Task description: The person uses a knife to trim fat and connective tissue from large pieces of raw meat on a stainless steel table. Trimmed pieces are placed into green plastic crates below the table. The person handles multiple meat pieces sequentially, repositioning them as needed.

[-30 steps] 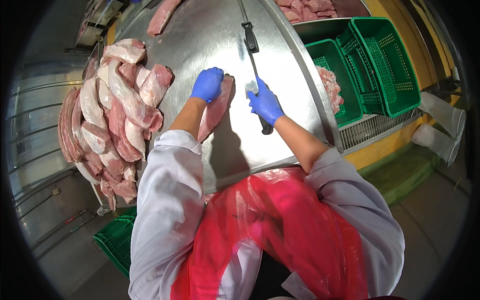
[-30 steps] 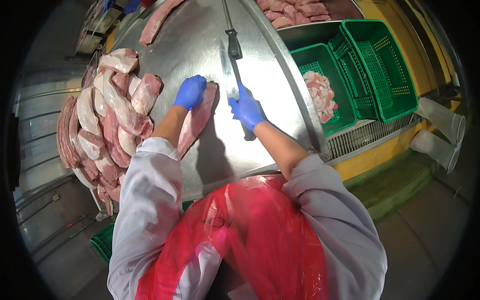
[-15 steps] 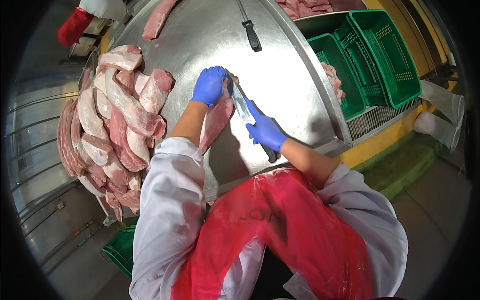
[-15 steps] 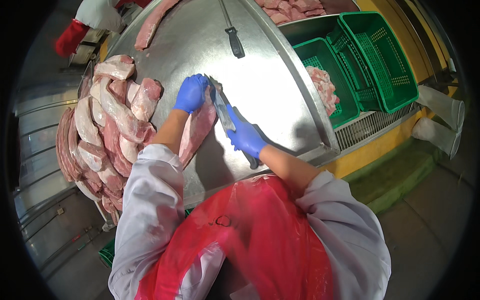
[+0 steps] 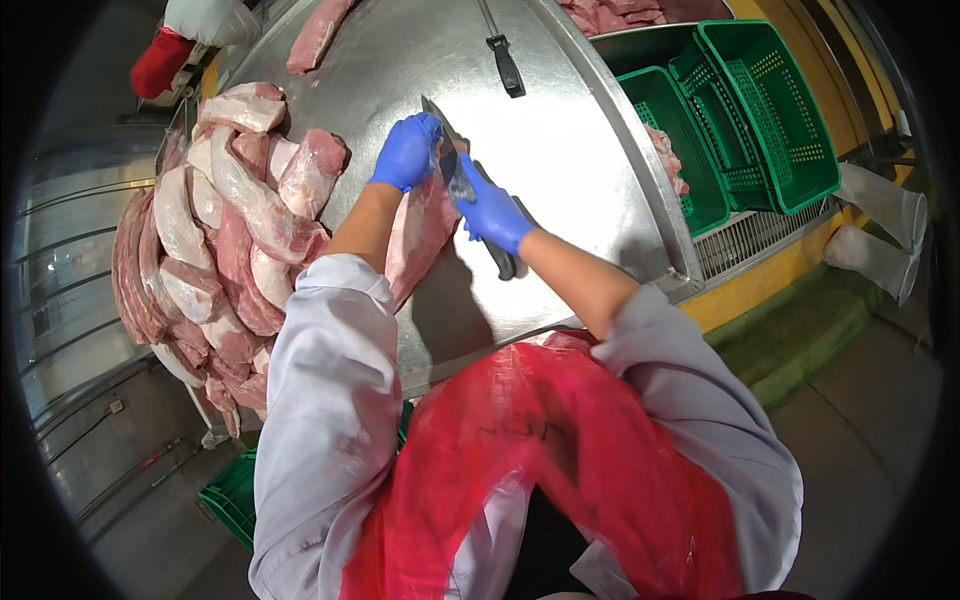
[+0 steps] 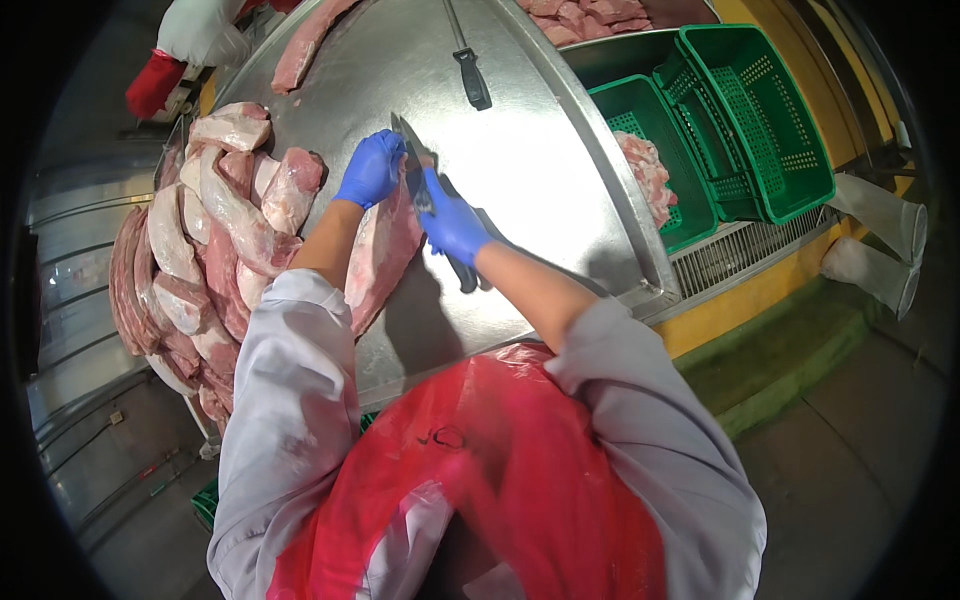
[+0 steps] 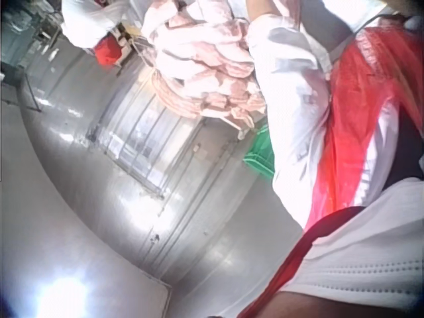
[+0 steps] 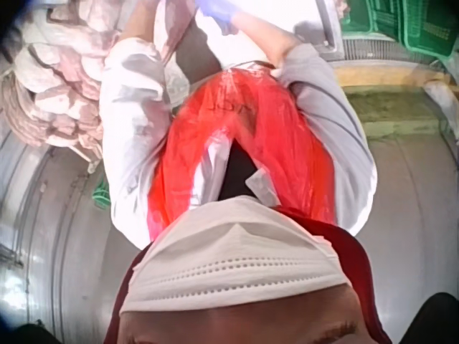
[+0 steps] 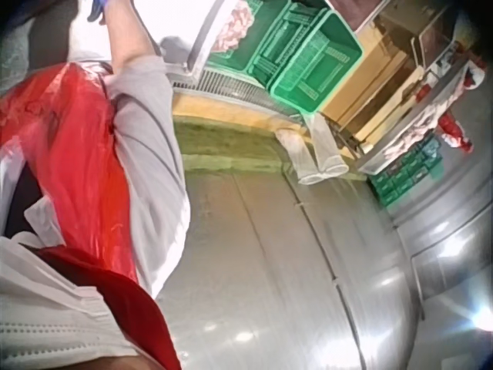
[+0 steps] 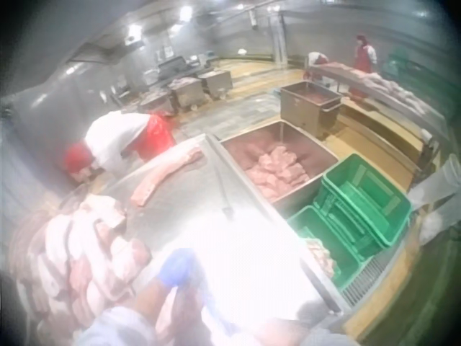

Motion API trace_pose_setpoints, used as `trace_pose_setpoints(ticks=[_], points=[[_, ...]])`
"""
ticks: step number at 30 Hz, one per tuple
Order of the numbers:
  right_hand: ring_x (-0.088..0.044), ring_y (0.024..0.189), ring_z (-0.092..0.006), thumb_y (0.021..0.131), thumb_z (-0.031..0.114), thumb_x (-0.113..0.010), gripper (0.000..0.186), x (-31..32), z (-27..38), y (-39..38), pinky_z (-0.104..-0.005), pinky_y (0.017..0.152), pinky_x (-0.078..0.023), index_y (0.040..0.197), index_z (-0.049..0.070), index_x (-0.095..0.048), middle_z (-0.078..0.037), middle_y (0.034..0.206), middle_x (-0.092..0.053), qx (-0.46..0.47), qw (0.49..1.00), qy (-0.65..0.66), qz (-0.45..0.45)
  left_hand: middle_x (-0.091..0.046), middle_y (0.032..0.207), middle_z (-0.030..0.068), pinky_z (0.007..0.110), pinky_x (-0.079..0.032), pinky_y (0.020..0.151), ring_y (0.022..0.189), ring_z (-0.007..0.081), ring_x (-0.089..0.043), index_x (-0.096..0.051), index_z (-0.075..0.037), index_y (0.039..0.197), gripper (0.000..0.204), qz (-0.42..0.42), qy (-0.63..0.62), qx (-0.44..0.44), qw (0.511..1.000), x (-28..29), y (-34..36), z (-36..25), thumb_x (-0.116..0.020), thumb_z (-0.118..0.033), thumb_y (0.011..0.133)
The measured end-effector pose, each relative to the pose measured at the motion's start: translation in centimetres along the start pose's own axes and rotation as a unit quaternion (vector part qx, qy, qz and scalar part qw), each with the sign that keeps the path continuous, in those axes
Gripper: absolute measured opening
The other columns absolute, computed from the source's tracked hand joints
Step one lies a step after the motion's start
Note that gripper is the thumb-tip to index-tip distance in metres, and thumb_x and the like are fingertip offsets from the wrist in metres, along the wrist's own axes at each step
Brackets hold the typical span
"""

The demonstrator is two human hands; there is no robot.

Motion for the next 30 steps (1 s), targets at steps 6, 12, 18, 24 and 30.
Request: trace_pose_setpoints(ticks=[6,12,18,24,30], points=[[-0.064,0.071,-0.0221,0.103,0.010,-0.051,0.082,-0.1,-1.0,-7.5,-0.0360,0.061,-0.058,0.167,0.021,-0.001,-0.021,0.108,-0.063,-0.057,0.993,-0.059,0.087,-0.066,0.093,0.0237,0.050,-0.052,0.079,0.089,0.0452,-0.064,-0.064,-0.002,0.091,0.008,-0.089,-0.066,0.105,0.988,0.6,-1.4,2.1,-0.066,-0.007,0.086],[-0.062,0.056,-0.0135,0.101,0.007,-0.054,0.081,4.0,0.3,-15.2,-0.0313,0.057,-0.057,0.167,0.023,-0.010,-0.007,0.071,-0.064,-0.122,0.985,-0.047,0.109,-0.070,0.090,0.0257,0.047,-0.055,0.080,0.090,0.0444,-0.068,-0.069,-0.003,0.097,0.015,-0.151,-0.204,0.462,0.850,-4.4,-10.0,13.8,-0.063,-0.015,0.089],[-0.063,0.059,-0.0138,0.101,0.007,-0.055,0.082,7.0,-1.7,-6.4,-0.0304,0.056,-0.057,0.167,0.024,-0.011,-0.010,0.074,-0.064,-0.042,0.997,0.027,-0.055,-0.074,0.098,0.0245,0.043,-0.057,0.080,0.088,0.0364,-0.073,-0.070,0.003,0.104,0.056,-0.017,-0.109,0.482,0.869,-3.8,-5.7,6.5,-0.076,-0.048,0.081],[-0.064,0.064,-0.0159,0.102,0.009,-0.055,0.082,4.6,-2.3,-0.4,-0.0324,0.058,-0.059,0.167,0.027,-0.008,-0.013,0.083,-0.065,-0.052,0.993,0.070,-0.078,-0.072,0.102,0.0284,0.046,-0.056,0.088,0.100,0.0436,-0.071,-0.067,0.003,0.105,0.053,-0.017,-0.057,0.454,0.889,-1.2,-4.5,2.6,-0.072,-0.046,0.085],[-0.064,0.059,-0.0162,0.101,0.010,-0.055,0.083,4.7,-2.9,1.0,-0.0330,0.057,-0.057,0.167,0.028,-0.008,-0.011,0.075,-0.065,-0.052,0.992,0.079,-0.079,-0.073,0.098,0.0260,0.046,-0.056,0.085,0.095,0.0413,-0.072,-0.067,0.004,0.103,0.048,-0.002,0.014,0.405,0.914,-2.1,-3.9,1.8,-0.071,-0.041,0.087]])
Point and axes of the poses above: each hand's wrist, its own y-axis towards the middle knuckle, its own x-axis out of the back of the hand, z = x × y, the point moved 6 cm from there along y, towards the middle knuckle
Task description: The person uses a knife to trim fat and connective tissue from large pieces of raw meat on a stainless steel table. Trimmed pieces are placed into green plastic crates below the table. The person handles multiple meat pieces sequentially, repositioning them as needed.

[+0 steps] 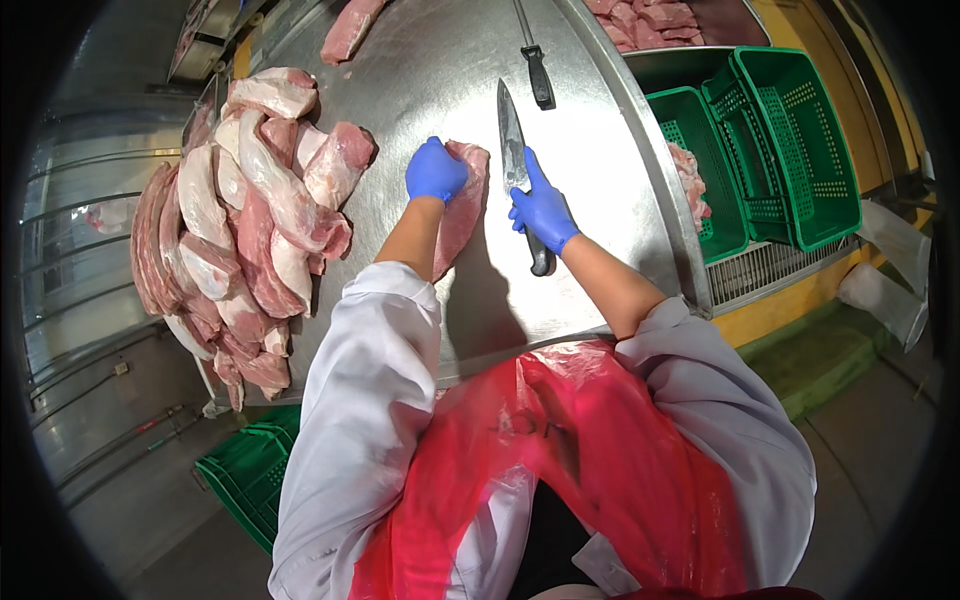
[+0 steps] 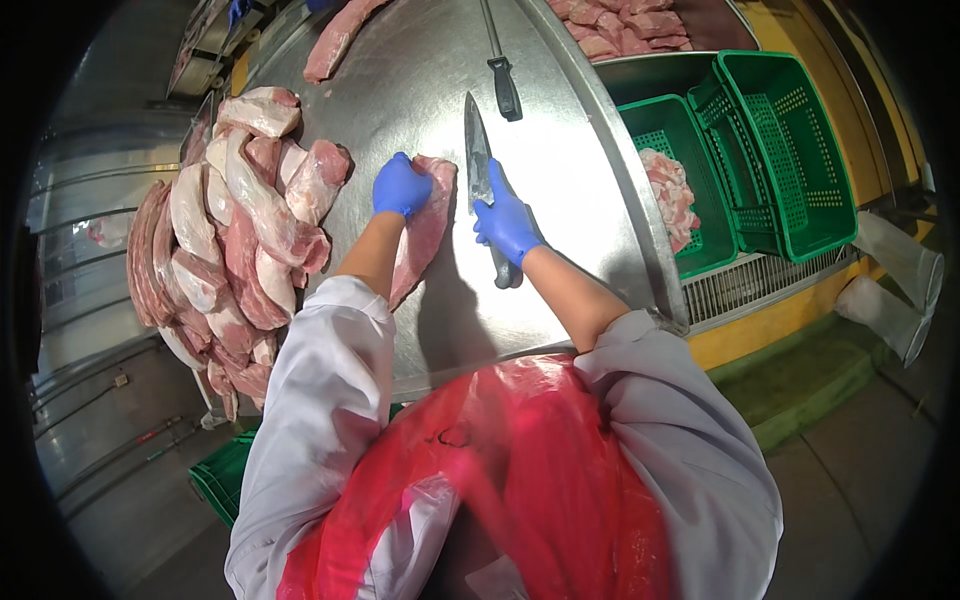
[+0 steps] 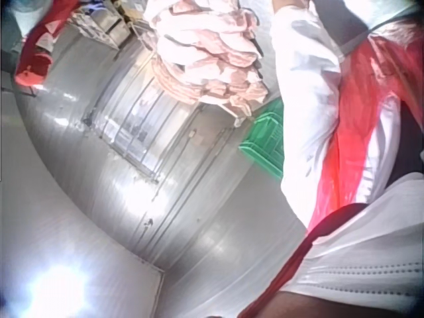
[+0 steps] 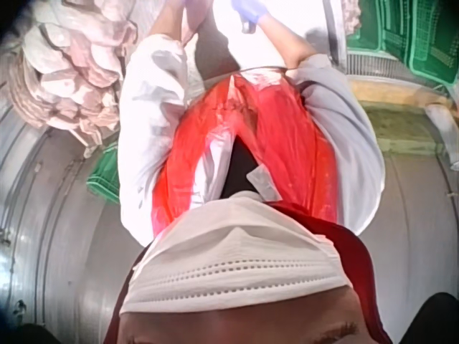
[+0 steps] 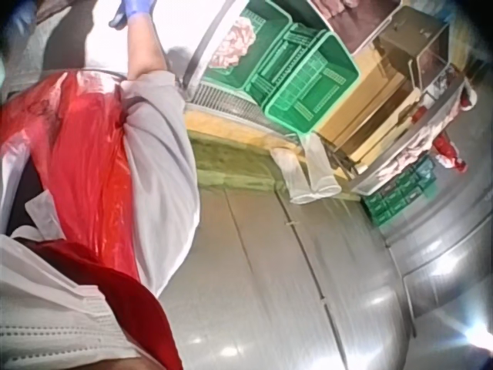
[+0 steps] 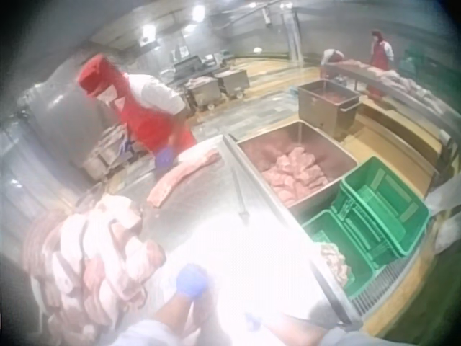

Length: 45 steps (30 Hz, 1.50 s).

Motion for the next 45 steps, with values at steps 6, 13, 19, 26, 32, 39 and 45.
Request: trace_pose_setpoints(ticks=[6,13,19,26,32,39,45], points=[[-0.064,0.060,-0.0161,0.102,0.009,-0.055,0.083,0.0,1.0,-0.6,-0.0335,0.058,-0.058,0.168,0.026,-0.007,-0.011,0.078,-0.066,0.016,0.999,-0.028,0.024,-0.069,0.076,0.0152,0.036,-0.053,0.070,0.072,0.0198,-0.066,-0.069,0.005,0.086,0.049,0.035,-0.279,0.113,0.953,-1.3,0.4,3.7,-0.077,-0.043,0.087],[-0.065,0.063,-0.0159,0.102,0.009,-0.054,0.083,-2.8,1.8,3.5,-0.0329,0.058,-0.058,0.168,0.024,-0.006,-0.011,0.080,-0.067,0.058,0.998,-0.016,0.023,-0.070,0.075,0.0147,0.038,-0.052,0.067,0.068,0.0189,-0.064,-0.071,0.004,0.086,0.041,-0.014,-0.237,0.063,0.969,-0.7,0.3,4.4,-0.078,-0.037,0.084],[-0.068,0.063,-0.0223,0.099,0.011,-0.055,0.084,-4.8,2.6,5.0,-0.0378,0.061,-0.059,0.167,0.014,-0.005,-0.020,0.086,-0.070,0.055,0.997,-0.006,0.044,-0.071,0.074,0.0149,0.037,-0.053,0.066,0.068,0.0194,-0.066,-0.073,0.005,0.085,0.043,-0.028,-0.274,0.088,0.957,-0.8,0.3,4.9,-0.080,-0.038,0.082],[-0.062,0.058,-0.0175,0.099,0.005,-0.050,0.083,-4.9,1.2,-3.4,-0.0339,0.056,-0.056,0.168,0.021,-0.007,-0.013,0.080,-0.065,0.013,0.986,0.000,0.167,-0.071,0.075,0.0131,0.035,-0.053,0.066,0.069,0.0173,-0.065,-0.073,0.004,0.089,0.039,-0.003,-0.226,0.074,0.971,3.0,-1.3,0.2,-0.078,-0.034,0.082],[-0.063,0.055,-0.0209,0.097,0.005,-0.052,0.080,-6.0,2.1,3.8,-0.0352,0.052,-0.056,0.166,0.010,-0.013,-0.014,0.078,-0.066,0.057,0.992,-0.002,0.111,-0.071,0.081,0.0250,0.042,-0.056,0.072,0.076,0.0361,-0.072,-0.072,0.003,0.088,0.044,0.010,-0.076,-0.067,0.995,3.4,-1.2,-2.5,-0.080,-0.040,0.078],[-0.063,0.057,-0.0197,0.096,0.006,-0.051,0.081,-5.8,-1.1,-5.8,-0.0357,0.056,-0.057,0.167,0.012,-0.012,-0.014,0.081,-0.067,0.040,0.979,-0.062,0.190,-0.070,0.074,0.0198,0.040,-0.057,0.071,0.070,0.0279,-0.072,-0.072,0.003,0.091,0.036,0.042,-0.144,-0.039,0.988,3.7,0.0,-0.2,-0.076,-0.030,0.079],[-0.064,0.056,-0.0226,0.097,0.008,-0.051,0.078,-7.5,-0.4,1.8,-0.0371,0.058,-0.057,0.165,0.007,-0.013,-0.014,0.072,-0.065,0.067,0.985,-0.044,0.153,-0.069,0.079,0.0069,0.032,-0.051,0.068,0.072,0.0113,-0.059,-0.071,0.007,0.102,0.033,0.092,-0.177,-0.090,0.976,4.3,0.0,-2.0,-0.072,-0.024,0.089]])
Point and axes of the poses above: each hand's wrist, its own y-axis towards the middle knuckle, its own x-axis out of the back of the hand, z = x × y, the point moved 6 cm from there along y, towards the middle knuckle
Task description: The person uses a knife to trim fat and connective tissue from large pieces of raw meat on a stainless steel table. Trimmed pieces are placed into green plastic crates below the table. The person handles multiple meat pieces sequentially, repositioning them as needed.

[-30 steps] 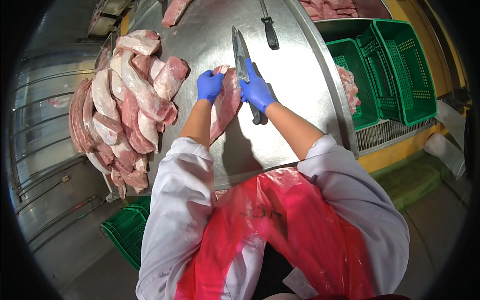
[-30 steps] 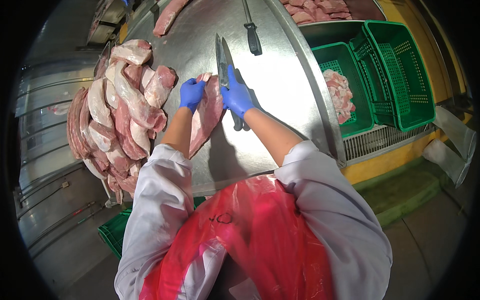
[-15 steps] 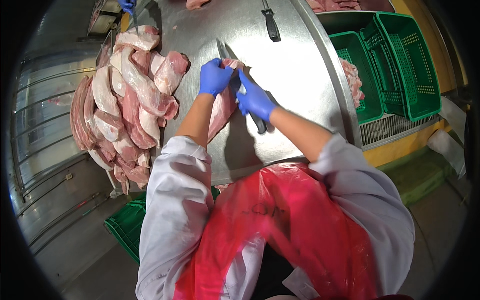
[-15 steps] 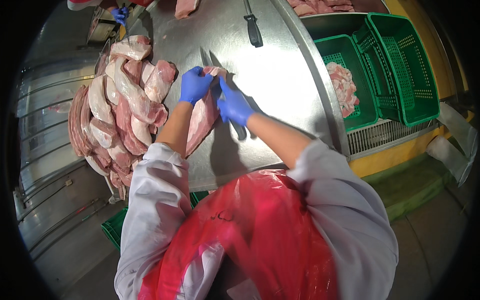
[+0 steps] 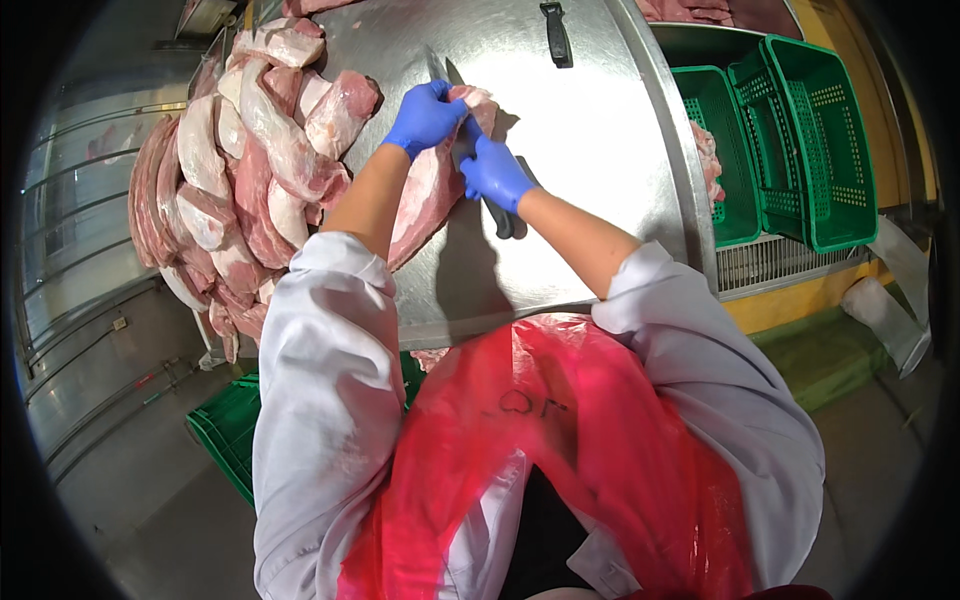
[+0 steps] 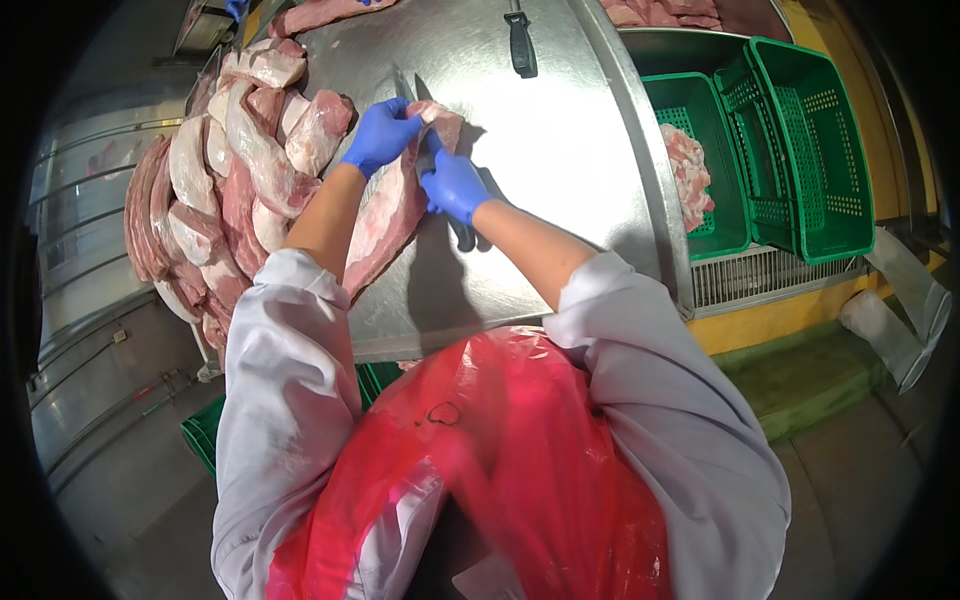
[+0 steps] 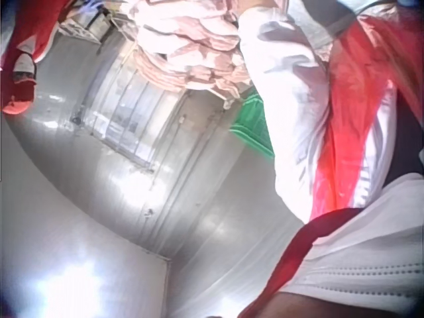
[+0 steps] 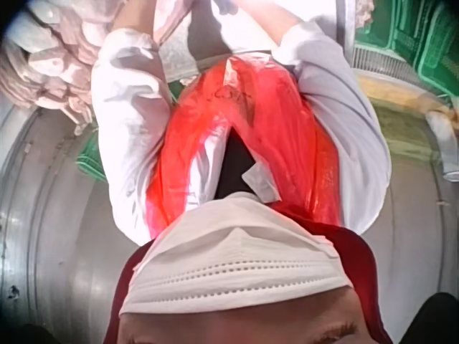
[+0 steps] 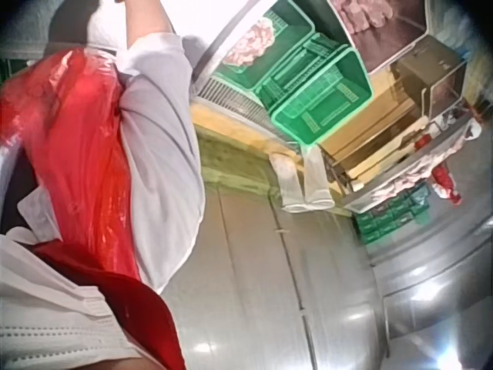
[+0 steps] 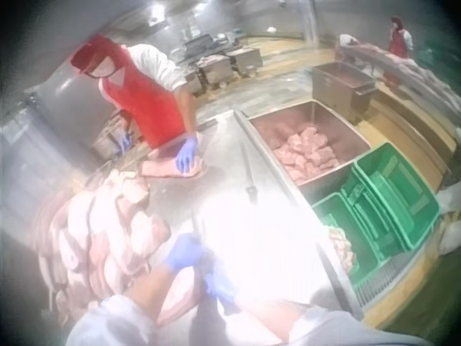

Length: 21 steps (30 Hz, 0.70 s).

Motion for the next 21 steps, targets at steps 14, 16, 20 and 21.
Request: trace_pose_setpoints(ticks=[14,16,20,21], points=[[-0.063,0.060,-0.0211,0.099,0.005,-0.045,0.085,-4.4,-0.5,-8.9,-0.0366,0.060,-0.057,0.167,0.020,0.003,-0.014,0.079,-0.063,-0.028,0.993,-0.077,0.082,-0.070,0.084,0.0049,0.029,-0.049,0.074,0.076,0.0124,-0.061,-0.071,0.003,0.100,0.025,-0.011,-0.154,0.075,0.985,2.5,-0.5,2.3,-0.069,-0.021,0.095],[-0.064,0.061,-0.0215,0.099,0.005,-0.044,0.085,-4.6,-0.7,-10.8,-0.0375,0.062,-0.057,0.167,0.022,0.004,-0.015,0.080,-0.063,-0.039,0.988,-0.108,0.103,-0.069,0.081,0.0045,0.028,-0.048,0.071,0.072,0.0125,-0.060,-0.071,0.002,0.098,0.023,-0.011,-0.181,0.073,0.981,2.9,-1.3,2.3,-0.069,-0.020,0.095],[-0.066,0.062,-0.0247,0.099,0.012,-0.045,0.082,-4.3,3.1,-4.0,-0.0391,0.066,-0.057,0.167,0.016,0.000,-0.016,0.081,-0.064,-0.013,0.988,-0.144,0.052,-0.068,0.078,0.0049,0.028,-0.047,0.069,0.070,0.0125,-0.059,-0.069,0.001,0.093,0.019,0.012,-0.218,0.054,0.974,3.4,-2.0,0.9,-0.068,-0.019,0.095],[-0.066,0.062,-0.0248,0.099,0.012,-0.045,0.082,-4.7,3.1,-3.7,-0.0393,0.066,-0.057,0.167,0.016,0.001,-0.017,0.080,-0.063,-0.020,0.989,-0.138,0.046,-0.068,0.078,0.0050,0.028,-0.047,0.069,0.070,0.0127,-0.059,-0.068,0.000,0.092,0.019,-0.017,-0.205,0.048,0.978,3.8,-2.1,0.9,-0.067,-0.018,0.095]])
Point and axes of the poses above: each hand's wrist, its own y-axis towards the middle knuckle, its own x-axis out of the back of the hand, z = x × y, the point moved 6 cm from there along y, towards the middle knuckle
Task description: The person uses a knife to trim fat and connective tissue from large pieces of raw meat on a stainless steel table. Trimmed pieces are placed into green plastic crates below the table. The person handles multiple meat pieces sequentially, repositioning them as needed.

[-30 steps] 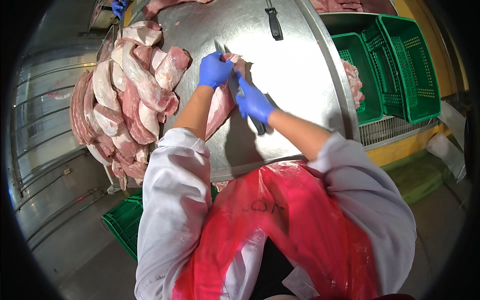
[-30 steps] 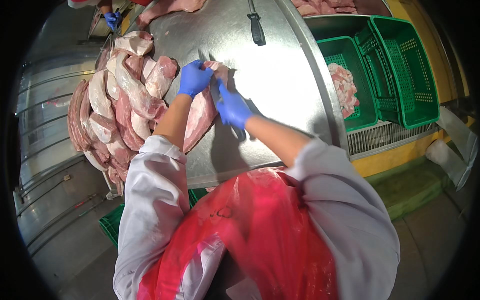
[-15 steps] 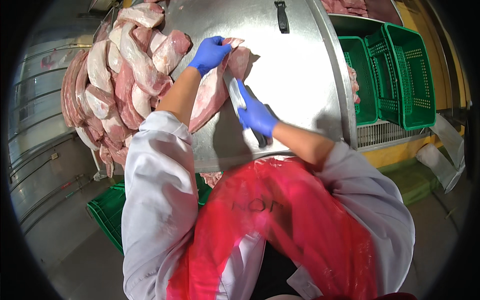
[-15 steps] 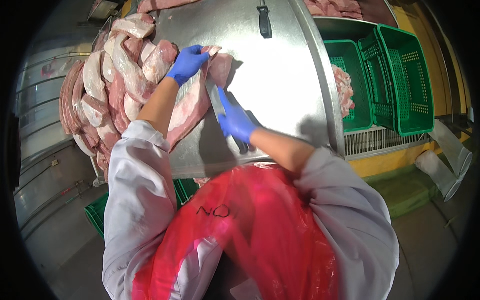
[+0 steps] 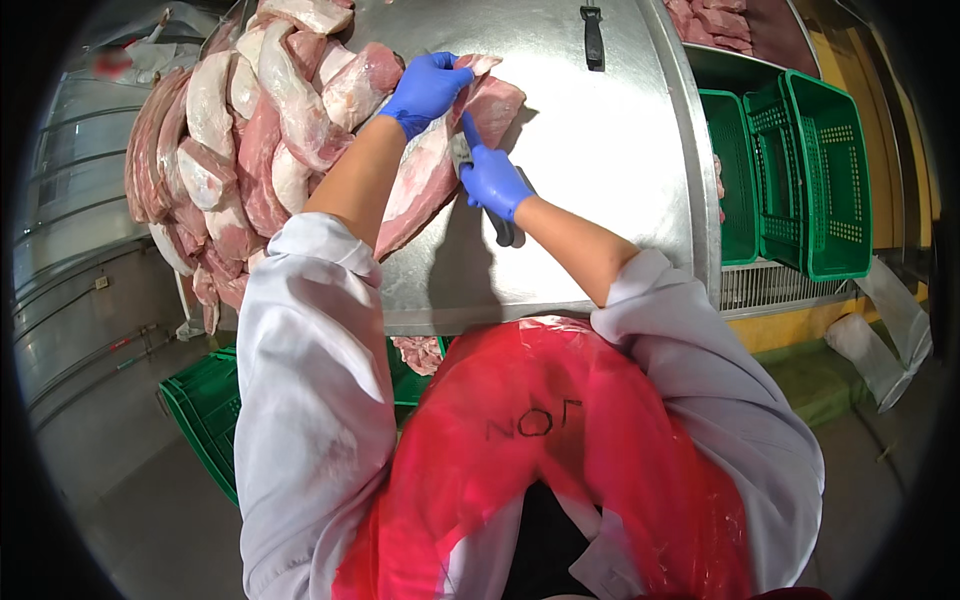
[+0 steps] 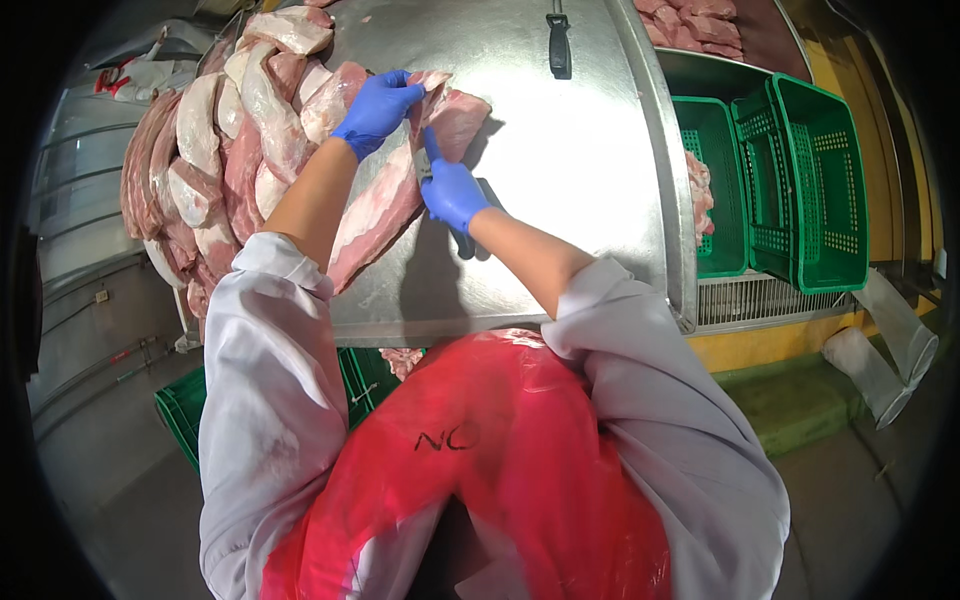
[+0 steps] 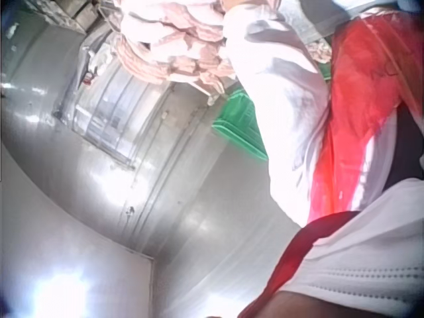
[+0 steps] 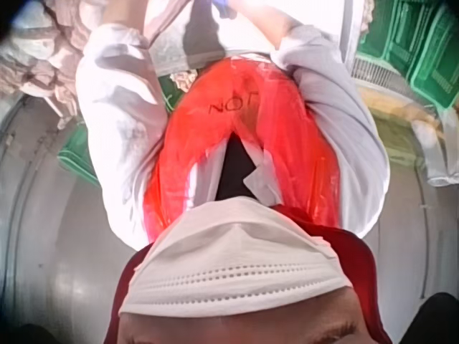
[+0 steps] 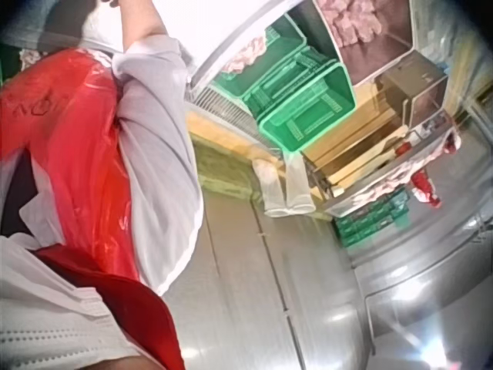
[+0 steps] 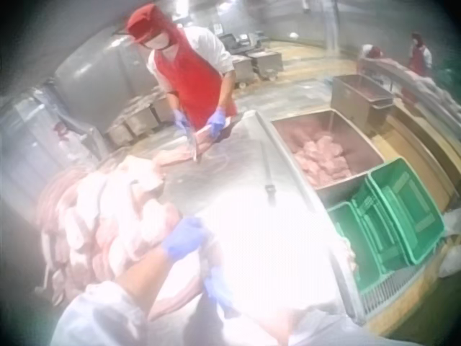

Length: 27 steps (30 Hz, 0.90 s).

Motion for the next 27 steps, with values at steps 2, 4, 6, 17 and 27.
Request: trace_pose_setpoints(ticks=[2,4,6,17,27], points=[[-0.066,0.063,-0.0248,0.099,0.011,-0.045,0.083,-1.1,-0.4,-2.1,-0.0390,0.066,-0.057,0.167,0.017,0.003,-0.017,0.081,-0.065,0.006,0.999,-0.043,0.020,-0.067,0.077,0.0051,0.028,-0.047,0.069,0.070,0.0129,-0.059,-0.067,0.000,0.091,0.018,-0.028,-0.003,0.009,1.000,1.0,-0.4,0.2,-0.067,-0.018,0.095],[-0.068,0.063,-0.0248,0.099,0.008,-0.044,0.084,-2.8,-3.7,-5.7,-0.0400,0.066,-0.058,0.167,0.018,0.004,-0.019,0.083,-0.067,0.003,0.998,-0.033,0.048,-0.067,0.077,0.0051,0.029,-0.047,0.070,0.069,0.0132,-0.060,-0.066,0.000,0.091,0.018,-0.025,-0.040,0.046,0.998,1.5,-1.0,-0.6,-0.067,-0.018,0.095],[-0.068,0.062,-0.0249,0.098,0.007,-0.044,0.085,-3.2,-4.3,-5.9,-0.0411,0.066,-0.059,0.167,0.018,0.005,-0.019,0.084,-0.069,0.018,0.998,-0.035,0.059,-0.068,0.076,0.0069,0.030,-0.049,0.068,0.068,0.0147,-0.062,-0.067,0.002,0.088,0.020,-0.015,-0.067,0.011,0.998,1.6,-1.1,0.1,-0.068,-0.018,0.093],[-0.070,0.066,-0.0325,0.099,0.016,-0.043,0.079,-3.4,-2.8,-6.3,-0.0441,0.069,-0.058,0.166,0.014,-0.002,-0.030,0.102,-0.068,0.000,0.993,-0.072,0.094,-0.067,0.076,0.0064,0.029,-0.046,0.067,0.069,0.0137,-0.058,-0.068,0.001,0.085,0.019,-0.067,-0.189,0.007,0.980,4.2,-2.9,0.8,-0.068,-0.017,0.092],[-0.063,0.054,-0.0276,0.095,0.003,-0.043,0.086,-8.2,-0.8,-7.3,-0.0417,0.057,-0.057,0.165,0.009,0.007,-0.016,0.069,-0.060,-0.031,0.995,0.037,0.088,-0.064,0.070,0.0075,0.029,-0.044,0.064,0.063,0.0136,-0.056,-0.061,-0.001,0.081,0.018,-0.081,-0.252,-0.032,0.964,4.9,-5.3,-1.4,-0.064,-0.015,0.093]])
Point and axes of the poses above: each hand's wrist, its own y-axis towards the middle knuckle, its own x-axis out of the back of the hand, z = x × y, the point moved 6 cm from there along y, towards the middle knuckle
